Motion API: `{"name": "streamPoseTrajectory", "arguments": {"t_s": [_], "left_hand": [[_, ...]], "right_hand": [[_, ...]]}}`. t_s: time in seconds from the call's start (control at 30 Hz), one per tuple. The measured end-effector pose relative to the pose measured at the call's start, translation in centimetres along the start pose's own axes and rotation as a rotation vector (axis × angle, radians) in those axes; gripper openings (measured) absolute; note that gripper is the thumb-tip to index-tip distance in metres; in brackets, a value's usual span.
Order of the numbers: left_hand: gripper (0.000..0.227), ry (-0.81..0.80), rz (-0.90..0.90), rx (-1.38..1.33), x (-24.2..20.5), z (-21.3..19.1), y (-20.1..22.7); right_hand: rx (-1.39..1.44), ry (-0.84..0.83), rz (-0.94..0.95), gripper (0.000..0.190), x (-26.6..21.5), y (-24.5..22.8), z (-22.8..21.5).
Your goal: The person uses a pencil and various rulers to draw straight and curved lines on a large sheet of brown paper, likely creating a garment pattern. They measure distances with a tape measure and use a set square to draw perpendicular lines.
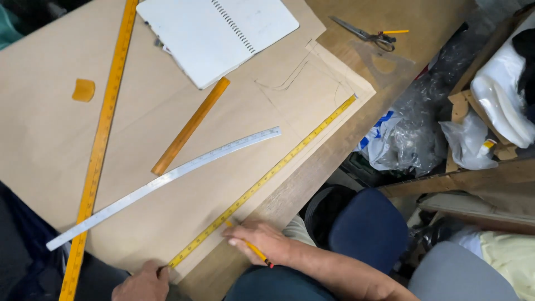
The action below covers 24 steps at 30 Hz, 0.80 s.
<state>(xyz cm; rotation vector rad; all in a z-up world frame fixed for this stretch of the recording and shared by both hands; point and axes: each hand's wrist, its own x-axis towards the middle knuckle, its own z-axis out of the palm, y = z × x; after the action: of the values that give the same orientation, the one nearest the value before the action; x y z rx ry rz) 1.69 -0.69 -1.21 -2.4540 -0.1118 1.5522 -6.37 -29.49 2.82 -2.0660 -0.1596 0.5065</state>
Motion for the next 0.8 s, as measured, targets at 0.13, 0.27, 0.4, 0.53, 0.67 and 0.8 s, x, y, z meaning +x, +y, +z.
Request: {"name": "streamPoseTrajectory", "arguments": {"t_s": [0.13, 0.27, 0.4, 0.53, 0.67, 0.8], "left_hand": [[0.034, 0.002, -0.058, 0.144, -2.5, -1.4, 2.7], [0.032, 0.221, 0.216, -0.190, -9.8, -4.7, 8.6], [0.026, 0.344, 0.576, -0.455, -15.7, -11.0, 18.6], [0.023, 0.282, 0.648, -0.580, -21.4, -16.7, 28.3], [0.024, 0.689, 0.965, -0.773, -22.4, -19.8, 33.6], [0.023, 0.691, 0.997, -1.082, -23.1, -20.9, 34.0]], "right_hand": [[-0.214, 0.211, -0.296, 0.038, 0.4, 4.3, -2.5], [-0.113, -0.157, -0.237, 0.102, 2.2, 2.0, -7.5], [0.193, -0.211, -0.281, 0.105, 1.7, 2.6, -12.2], [0.575, -0.276, -0.246, 0.082, -0.4, 5.9, -17.2], [0.601, -0.097, -0.149, 0.050, -0.7, 10.8, -22.9], [0.629, 0.064, -0.072, 0.029, -1.8, 14.3, -27.5]]}}
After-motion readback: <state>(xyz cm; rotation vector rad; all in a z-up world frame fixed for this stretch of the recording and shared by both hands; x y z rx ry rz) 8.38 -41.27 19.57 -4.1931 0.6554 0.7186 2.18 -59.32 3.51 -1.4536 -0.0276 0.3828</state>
